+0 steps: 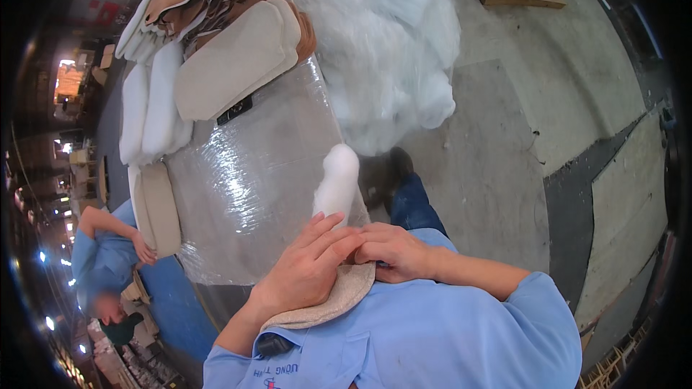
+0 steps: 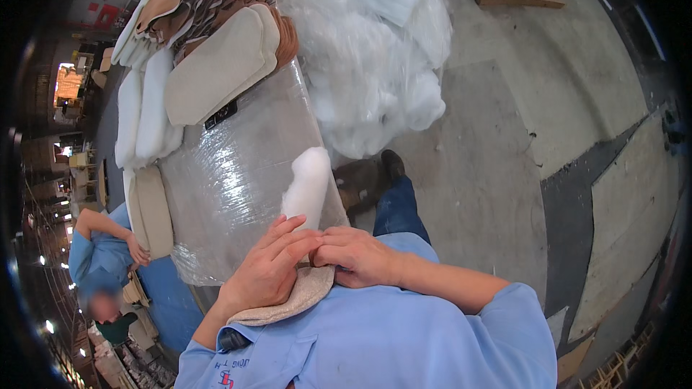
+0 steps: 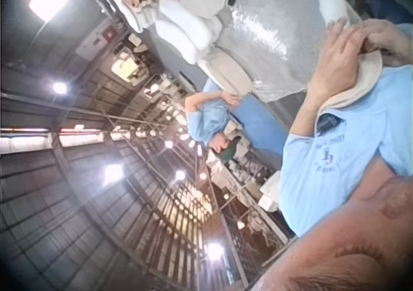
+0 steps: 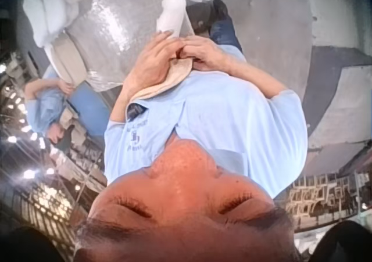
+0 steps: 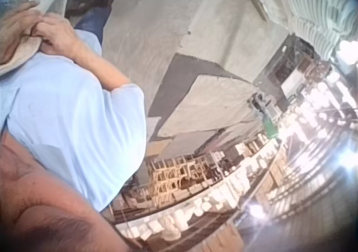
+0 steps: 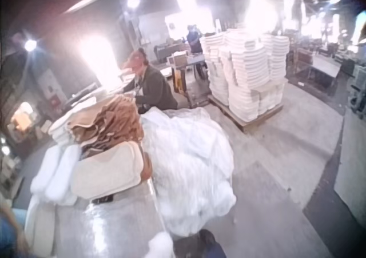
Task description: The person repeatedly picks up beige cushion covers from a table, folds them in half, and places them into a stack. The person continues this repetitive folding and stacking process throughout the clip.
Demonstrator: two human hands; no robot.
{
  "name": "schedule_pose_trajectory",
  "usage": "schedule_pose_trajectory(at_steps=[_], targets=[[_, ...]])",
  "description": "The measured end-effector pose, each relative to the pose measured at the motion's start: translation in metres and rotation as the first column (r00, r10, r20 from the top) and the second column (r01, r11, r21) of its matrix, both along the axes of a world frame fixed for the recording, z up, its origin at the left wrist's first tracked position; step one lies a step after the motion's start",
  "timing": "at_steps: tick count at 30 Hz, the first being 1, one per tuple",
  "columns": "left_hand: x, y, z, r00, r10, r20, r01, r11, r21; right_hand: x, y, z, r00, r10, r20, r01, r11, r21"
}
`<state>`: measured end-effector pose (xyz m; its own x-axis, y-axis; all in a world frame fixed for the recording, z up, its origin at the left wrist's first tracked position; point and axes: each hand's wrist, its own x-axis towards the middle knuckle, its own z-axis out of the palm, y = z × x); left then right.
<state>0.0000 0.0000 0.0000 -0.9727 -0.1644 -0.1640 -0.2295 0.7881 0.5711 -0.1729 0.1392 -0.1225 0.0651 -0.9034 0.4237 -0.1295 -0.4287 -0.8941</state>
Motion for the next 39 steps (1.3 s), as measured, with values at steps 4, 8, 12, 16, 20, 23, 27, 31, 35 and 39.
schedule_pose_trajectory(at_steps=[4, 8, 12, 16, 20, 23, 27, 31, 35, 39], targets=[[0.003, 0.005, 0.014, 0.989, 0.064, 0.133, -0.068, 0.997, 0.022, 0.002, 0.002, 0.003, 0.999, -0.031, 0.006, 0.031, 0.999, -0.03], [0.008, 0.006, 0.023, 0.967, 0.055, 0.249, -0.064, 0.998, 0.028, 0.0, 0.0, 0.008, 0.993, -0.003, 0.121, 0.003, 1.0, 0.005], [0.012, 0.004, 0.018, 0.975, 0.063, 0.214, -0.105, 0.977, 0.188, -0.005, 0.0, 0.004, 0.942, 0.221, 0.254, -0.283, 0.928, 0.242], [0.012, 0.004, 0.021, 0.933, 0.15, 0.326, -0.262, 0.905, 0.335, -0.017, -0.006, 0.009, 0.936, 0.266, 0.231, -0.345, 0.823, 0.45], [0.005, 0.003, 0.02, 0.774, 0.334, 0.538, -0.607, 0.632, 0.481, -0.013, -0.005, 0.004, 0.943, 0.186, 0.277, -0.298, 0.842, 0.45], [0.009, -0.009, 0.002, 0.717, 0.345, 0.605, -0.68, 0.535, 0.501, -0.007, -0.004, 0.01, 0.961, 0.13, 0.246, -0.228, 0.873, 0.43], [0.0, -0.026, -0.008, 0.652, 0.207, 0.729, -0.718, 0.478, 0.506, -0.001, -0.006, 0.017, 0.993, 0.076, 0.094, -0.107, 0.919, 0.38], [-0.018, -0.032, -0.001, 0.559, 0.111, 0.822, -0.783, 0.397, 0.479, -0.004, -0.007, 0.017, 0.999, 0.035, 0.04, -0.049, 0.893, 0.448], [-0.015, -0.031, -0.009, 0.664, -0.016, 0.747, -0.698, 0.343, 0.628, -0.006, -0.006, 0.015, 0.974, -0.011, 0.228, -0.117, 0.833, 0.541], [-0.024, -0.035, -0.001, 0.781, -0.01, 0.625, -0.533, 0.51, 0.675, -0.016, -0.009, -0.003, 0.972, 0.157, 0.177, -0.234, 0.757, 0.61]])
